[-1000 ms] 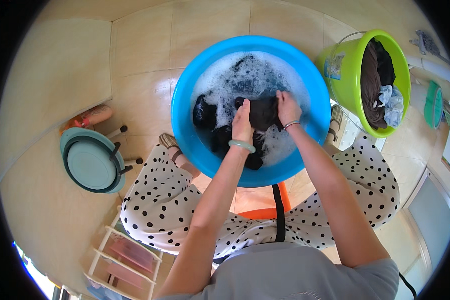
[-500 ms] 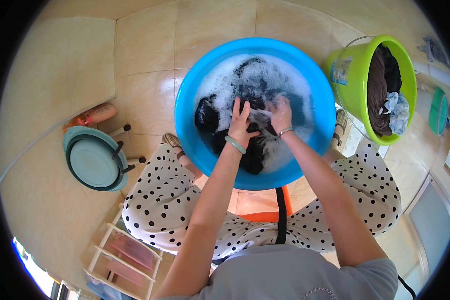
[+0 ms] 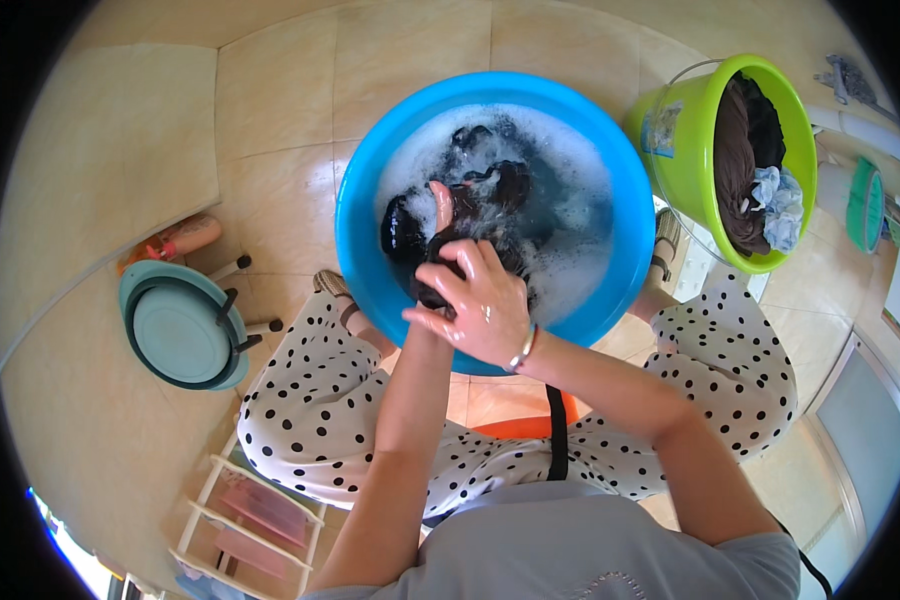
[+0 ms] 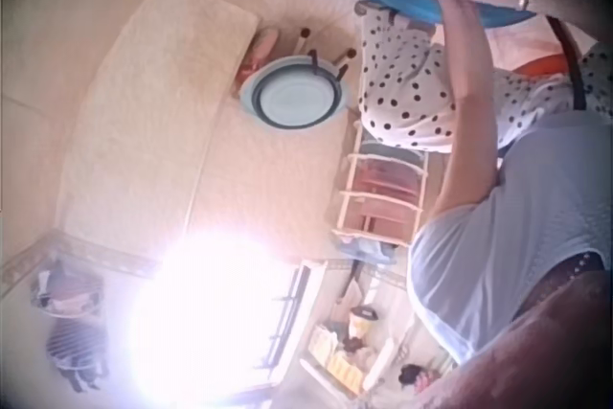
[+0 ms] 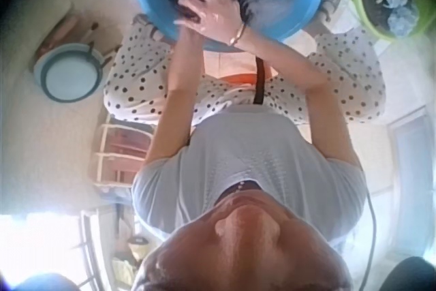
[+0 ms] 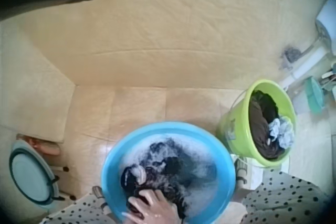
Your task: The person hand-washes several pieces of dark clothing in a blue basin filled with soapy water. They scrub and rinse the items by hand, then transfer them to a green bucket. A light-colored cloth is also washed and wrung out during the process.
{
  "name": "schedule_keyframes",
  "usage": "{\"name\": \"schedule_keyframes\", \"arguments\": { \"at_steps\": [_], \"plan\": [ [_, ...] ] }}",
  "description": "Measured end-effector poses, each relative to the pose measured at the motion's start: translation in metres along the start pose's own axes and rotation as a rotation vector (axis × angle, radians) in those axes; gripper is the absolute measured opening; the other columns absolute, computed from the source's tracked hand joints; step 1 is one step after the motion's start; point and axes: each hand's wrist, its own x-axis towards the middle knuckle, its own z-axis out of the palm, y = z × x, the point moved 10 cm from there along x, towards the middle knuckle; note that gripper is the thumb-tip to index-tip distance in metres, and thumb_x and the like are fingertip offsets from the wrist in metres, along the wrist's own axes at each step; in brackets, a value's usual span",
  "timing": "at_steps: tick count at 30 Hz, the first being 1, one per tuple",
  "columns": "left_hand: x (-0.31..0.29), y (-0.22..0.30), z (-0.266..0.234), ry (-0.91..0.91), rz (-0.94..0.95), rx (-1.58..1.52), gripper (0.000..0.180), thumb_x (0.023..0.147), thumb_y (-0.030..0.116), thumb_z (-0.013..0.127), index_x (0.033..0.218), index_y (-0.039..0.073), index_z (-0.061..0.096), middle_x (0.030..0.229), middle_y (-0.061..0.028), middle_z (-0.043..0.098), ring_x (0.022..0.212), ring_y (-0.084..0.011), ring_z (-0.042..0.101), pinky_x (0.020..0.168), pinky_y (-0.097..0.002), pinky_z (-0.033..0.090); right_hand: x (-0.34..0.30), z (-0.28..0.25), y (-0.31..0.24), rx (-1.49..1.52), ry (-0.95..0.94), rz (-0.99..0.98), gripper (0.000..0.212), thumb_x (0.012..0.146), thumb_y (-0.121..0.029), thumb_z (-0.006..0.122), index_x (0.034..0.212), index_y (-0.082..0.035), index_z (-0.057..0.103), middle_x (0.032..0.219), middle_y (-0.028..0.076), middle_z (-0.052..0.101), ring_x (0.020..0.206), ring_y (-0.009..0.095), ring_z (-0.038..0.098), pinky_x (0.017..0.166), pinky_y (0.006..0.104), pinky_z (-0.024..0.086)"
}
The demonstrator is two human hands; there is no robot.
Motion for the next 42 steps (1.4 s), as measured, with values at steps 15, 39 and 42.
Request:
{"name": "schedule_keyframes", "arguments": {
  "at_steps": [15, 39, 42],
  "plan": [
    [0.005, -0.052, -0.067, 0.429, -0.006, -0.115, 0.036, 0.091, 0.038, 0.054, 0.104, 0.005, 0.061, 0.104, -0.0053, 0.062, 0.091, -0.0166, 0.060, 0.081, -0.0316, 0.049, 0.009, 0.003, 0.131, 0.028, 0.250, 0.261, 0.019, 0.080, -0.027, 0.062, 0.080, -0.008, 0.063, 0.080, 0.016, 0.062, 0.074, 0.034, 0.063, 0.062, 0.0424, 0.051],
    [0.029, -0.017, -0.052, 0.137, 0.028, 0.209, 0.073, 0.088, 0.042, 0.062, 0.146, 0.021, 0.022, 0.129, -0.0082, 0.051, 0.113, -0.0280, 0.052, 0.094, -0.0478, 0.043, -0.022, 0.039, 0.115, 0.233, -0.066, 0.131, 0.020, 0.080, -0.019, 0.067, 0.091, -0.005, 0.059, 0.089, 0.014, 0.054, 0.084, 0.033, 0.054, 0.075, 0.0410, 0.046],
    [0.016, -0.017, -0.024, -0.022, -0.249, 0.032, 0.050, 0.093, 0.035, 0.058, 0.133, 0.010, 0.042, 0.113, -0.0078, 0.059, 0.097, -0.0218, 0.060, 0.082, -0.0384, 0.051, -0.030, 0.027, 0.027, 0.120, -0.215, -0.110, 0.019, 0.075, -0.025, 0.071, 0.080, -0.011, 0.058, 0.087, 0.002, 0.051, 0.082, 0.022, 0.054, 0.059, 0.0308, 0.050]
  ]
}}
